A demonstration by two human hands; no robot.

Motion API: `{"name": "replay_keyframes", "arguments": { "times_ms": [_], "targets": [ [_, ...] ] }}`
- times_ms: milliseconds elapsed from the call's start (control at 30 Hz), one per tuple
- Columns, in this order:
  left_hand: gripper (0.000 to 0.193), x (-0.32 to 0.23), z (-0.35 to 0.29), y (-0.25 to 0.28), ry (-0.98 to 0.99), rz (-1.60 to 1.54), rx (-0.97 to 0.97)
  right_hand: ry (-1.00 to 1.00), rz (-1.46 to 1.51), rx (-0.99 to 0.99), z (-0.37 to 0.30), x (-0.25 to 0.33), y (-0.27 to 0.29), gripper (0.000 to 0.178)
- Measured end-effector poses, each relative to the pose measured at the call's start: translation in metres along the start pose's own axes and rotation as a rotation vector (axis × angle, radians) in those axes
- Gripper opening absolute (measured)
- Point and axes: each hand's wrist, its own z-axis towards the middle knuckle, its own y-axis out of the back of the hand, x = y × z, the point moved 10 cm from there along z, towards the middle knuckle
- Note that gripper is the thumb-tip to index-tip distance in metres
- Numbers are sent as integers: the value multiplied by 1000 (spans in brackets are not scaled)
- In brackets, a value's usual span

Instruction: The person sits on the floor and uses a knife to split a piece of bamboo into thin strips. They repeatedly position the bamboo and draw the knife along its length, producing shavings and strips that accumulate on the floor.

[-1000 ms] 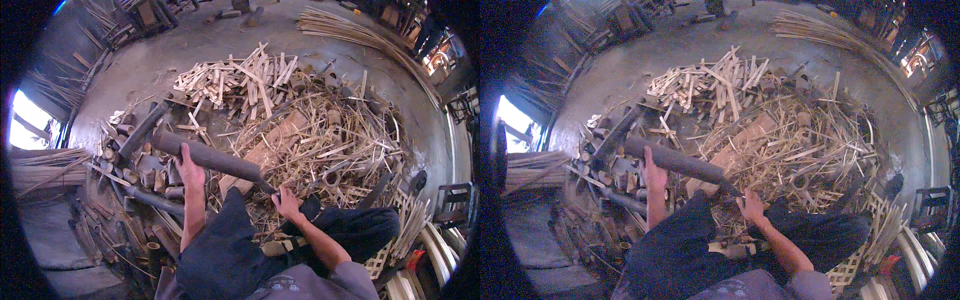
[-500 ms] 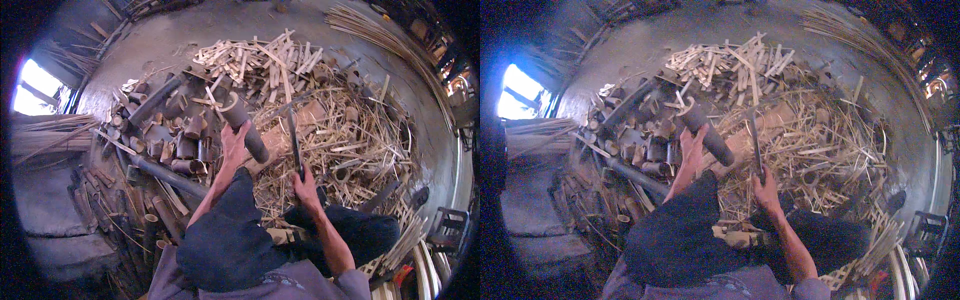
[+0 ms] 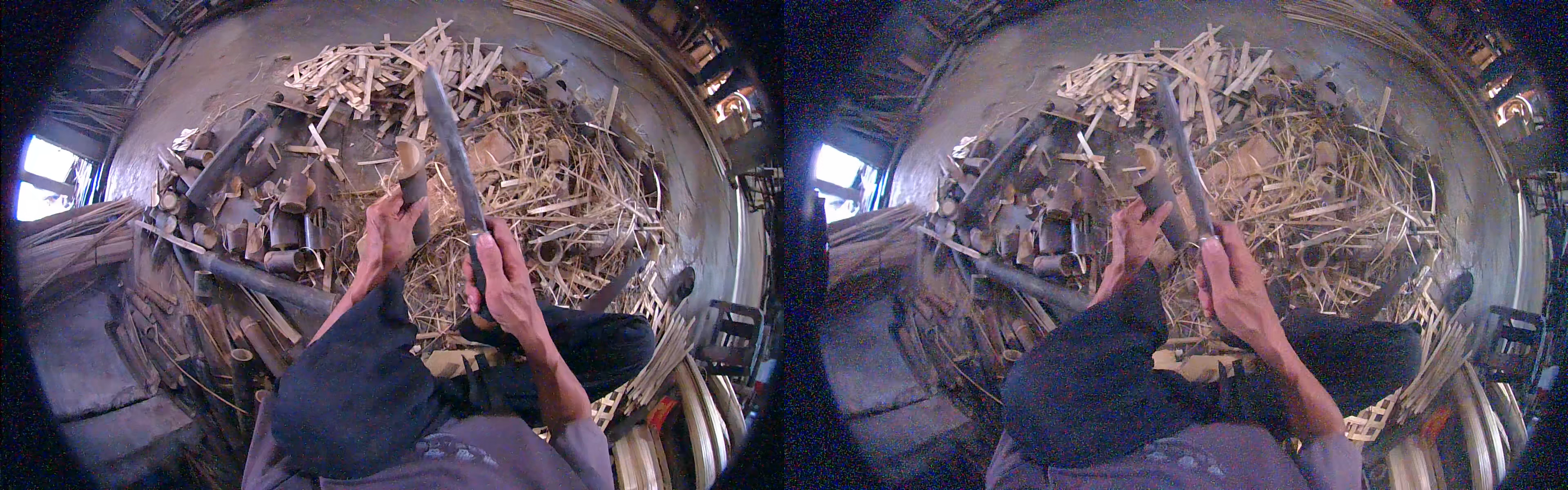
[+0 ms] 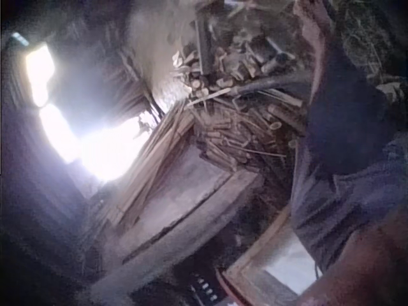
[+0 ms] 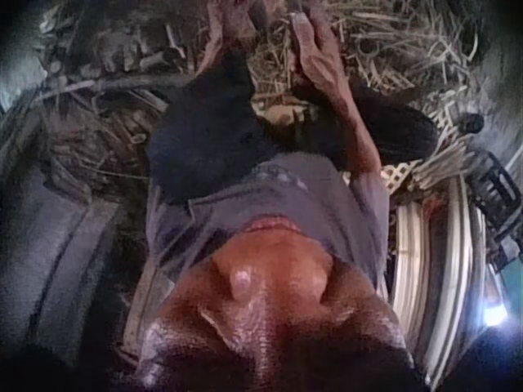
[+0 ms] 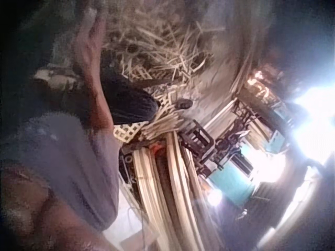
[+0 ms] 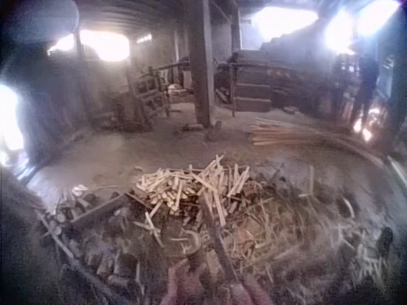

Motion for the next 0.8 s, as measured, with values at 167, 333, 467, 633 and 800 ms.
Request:
{"name": "replay_keyframes", "arguments": {
  "times_ms": [167, 333, 467, 633, 800],
  "targets": [
    [23, 7, -10, -13, -67, -259, -10, 7, 12, 74, 5, 0, -15, 31],
    [24, 22, -10, -23, 60, -337, 47, 0, 33, 80, 7, 0, -15, 32],
    [27, 25, -10, -28, 38, -416, 95, -37, 39, 90, 8, -3, -13, 33],
    [28, 34, -12, -27, 32, -611, 154, -187, 99, 104, 2, 1, -11, 34],
    [32, 29, -16, -24, 32, -153, 147, -166, 26, 140, -3, 1, -19, 30]
  ]
}}
